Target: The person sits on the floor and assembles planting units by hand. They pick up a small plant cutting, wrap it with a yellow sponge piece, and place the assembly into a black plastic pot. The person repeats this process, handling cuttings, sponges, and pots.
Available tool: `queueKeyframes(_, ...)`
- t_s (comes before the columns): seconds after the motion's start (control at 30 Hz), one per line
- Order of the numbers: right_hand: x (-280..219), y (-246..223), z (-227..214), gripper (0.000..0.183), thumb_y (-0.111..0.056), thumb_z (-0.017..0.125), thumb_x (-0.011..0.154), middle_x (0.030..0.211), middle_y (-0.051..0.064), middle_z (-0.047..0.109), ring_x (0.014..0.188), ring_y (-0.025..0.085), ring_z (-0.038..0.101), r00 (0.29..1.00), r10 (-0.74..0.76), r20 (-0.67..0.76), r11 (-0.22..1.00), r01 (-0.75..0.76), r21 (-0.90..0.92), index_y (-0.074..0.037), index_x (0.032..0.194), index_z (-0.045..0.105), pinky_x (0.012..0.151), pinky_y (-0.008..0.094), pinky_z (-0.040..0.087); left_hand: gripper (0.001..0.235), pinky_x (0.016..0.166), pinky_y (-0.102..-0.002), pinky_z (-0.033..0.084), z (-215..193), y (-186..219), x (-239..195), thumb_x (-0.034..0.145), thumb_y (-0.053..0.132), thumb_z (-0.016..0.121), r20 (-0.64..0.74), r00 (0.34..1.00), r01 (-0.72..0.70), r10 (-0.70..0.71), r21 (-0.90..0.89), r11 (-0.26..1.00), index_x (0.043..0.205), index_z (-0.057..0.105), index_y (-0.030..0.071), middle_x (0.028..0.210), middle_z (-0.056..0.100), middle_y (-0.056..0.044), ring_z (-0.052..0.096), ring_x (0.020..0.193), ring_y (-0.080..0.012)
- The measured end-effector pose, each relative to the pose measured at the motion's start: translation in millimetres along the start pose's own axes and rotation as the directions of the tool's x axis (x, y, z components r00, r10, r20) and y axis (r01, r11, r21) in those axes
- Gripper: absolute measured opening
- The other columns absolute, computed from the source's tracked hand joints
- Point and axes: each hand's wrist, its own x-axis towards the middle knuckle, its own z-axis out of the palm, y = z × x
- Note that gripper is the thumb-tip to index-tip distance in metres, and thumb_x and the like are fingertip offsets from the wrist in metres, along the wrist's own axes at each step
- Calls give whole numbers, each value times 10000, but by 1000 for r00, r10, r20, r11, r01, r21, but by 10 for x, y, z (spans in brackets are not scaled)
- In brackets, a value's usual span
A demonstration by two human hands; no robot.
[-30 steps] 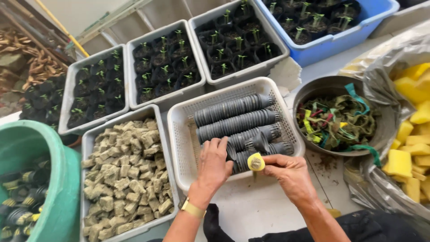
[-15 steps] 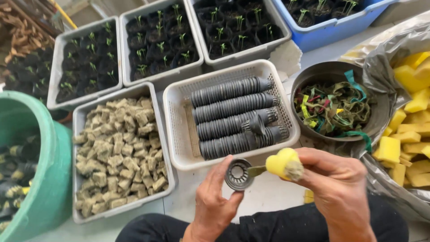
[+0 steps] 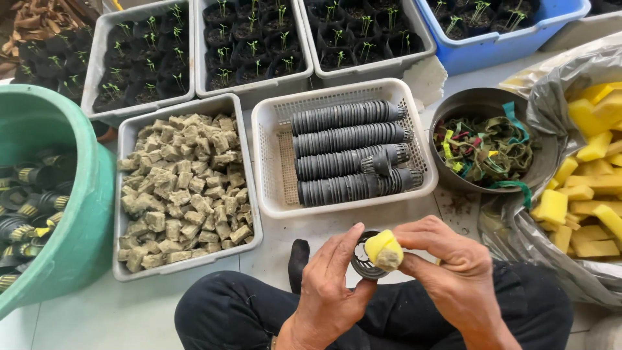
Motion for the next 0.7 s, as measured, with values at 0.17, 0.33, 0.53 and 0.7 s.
queueKeyframes(0.17, -177, 190, 52, 282, 48, 783, 735, 1148, 109, 693, 1063, 210, 661, 996, 92, 13, 995, -92, 39, -20, 1007, 802, 881, 334, 553, 713, 889, -429, 583, 12, 55, -57, 710, 12, 769, 3, 1000, -30, 30, 11, 999, 1390, 559, -25, 1156, 683, -210, 697, 1020, -380)
queueKeyframes(0.33, -266, 240, 109, 299, 7, 810, 715, 1272, 108, 640, 1193, 222, 616, 994, 106, -31, 993, -108, -51, -37, 1010, 809, 981, 338, 498, 687, 906, -434, 571, 14, 52, -85, 722, 20, 782, 37, 998, -44, 43, 21, 999, 1372, 562, -32, 1177, 682, -211, 687, 1043, -388)
queueKeyframes(0.53, -312, 301, 200, 222, -22, 811, 678, 1194, 59, 702, 1099, 179, 658, 985, 159, -75, 948, -173, -268, -60, 896, 817, 895, 300, 525, 702, 920, -441, 556, 65, 5, -145, 675, 27, 782, 91, 986, -151, 140, 135, 979, 1339, 566, -48, 1177, 681, -209, 674, 1030, -381)
queueKeyframes(0.7, -367, 424, 227, 129, -26, 765, 689, 1066, 58, 759, 1035, 200, 660, 974, 222, -55, 929, -228, -290, -44, 809, 808, 887, 319, 510, 663, 916, -444, 554, 127, -8, -249, 710, 56, 790, 105, 981, -180, 165, 152, 972, 1312, 556, -91, 1171, 670, -224, 670, 1022, -382)
